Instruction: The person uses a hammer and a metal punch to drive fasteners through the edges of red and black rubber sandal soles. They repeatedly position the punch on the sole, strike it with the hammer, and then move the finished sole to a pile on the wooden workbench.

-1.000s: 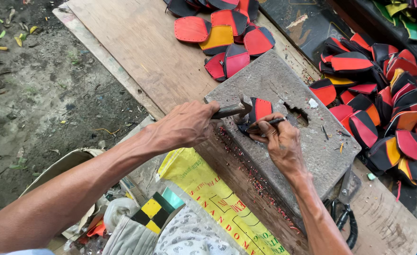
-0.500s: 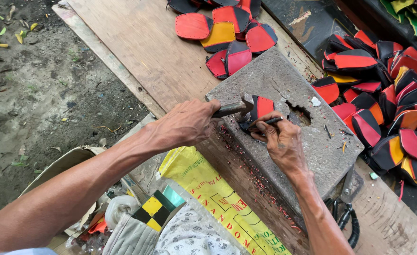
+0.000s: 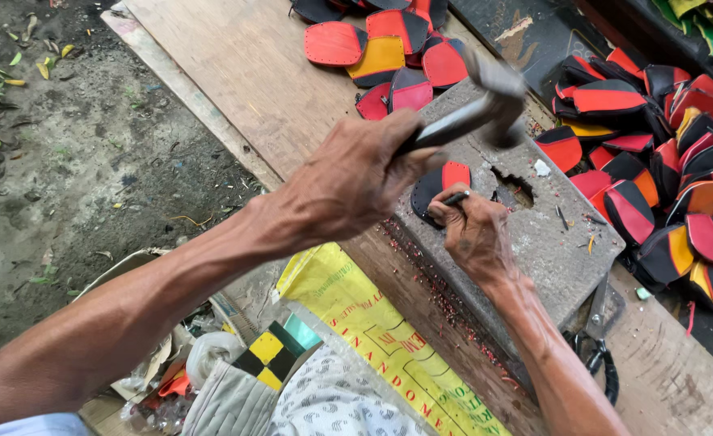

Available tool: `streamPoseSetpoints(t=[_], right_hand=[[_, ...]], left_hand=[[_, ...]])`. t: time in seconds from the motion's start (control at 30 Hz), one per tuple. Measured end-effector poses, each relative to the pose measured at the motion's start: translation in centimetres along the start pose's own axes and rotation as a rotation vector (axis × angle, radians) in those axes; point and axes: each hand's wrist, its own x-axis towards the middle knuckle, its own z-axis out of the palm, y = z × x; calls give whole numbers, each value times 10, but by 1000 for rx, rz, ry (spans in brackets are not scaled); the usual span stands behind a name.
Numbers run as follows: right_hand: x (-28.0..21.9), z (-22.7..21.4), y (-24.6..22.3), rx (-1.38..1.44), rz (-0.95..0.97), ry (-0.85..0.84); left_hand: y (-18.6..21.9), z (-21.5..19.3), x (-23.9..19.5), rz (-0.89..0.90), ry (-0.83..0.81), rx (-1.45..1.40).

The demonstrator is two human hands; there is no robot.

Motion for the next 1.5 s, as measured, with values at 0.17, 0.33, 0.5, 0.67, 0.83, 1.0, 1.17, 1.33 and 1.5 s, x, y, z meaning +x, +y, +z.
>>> streamPoseSetpoints(t=[0.17,0.33,0.5,0.67,0.83,1.0,1.17,1.33,1.5], right_hand=[[1,3,0,89,-13,8],[-3,3,12,167,27,-43],[-2,7,28,-71,-134,2],[-1,7,26,106,14,-70],[8,13,20,235,116,1],[20,26,5,246,248,76],[26,11,18,593,442,50],[10,0,20,594,239,-58],[13,0,6,360,200,-106]], left_hand=[[22,-1,0,-9,-190,271],[34,-7,2,296,144,-38],[45,2,6,427,358,-219],[27,-7,8,-165,-347,230],[6,-9,-4,-250,-233,255],[-31,2,-16,-261,-236,315],[-45,14,-13,-342,-361,409],[-67,16,-2,-275,-279,355],[-59,-8,17,-507,-368,217]])
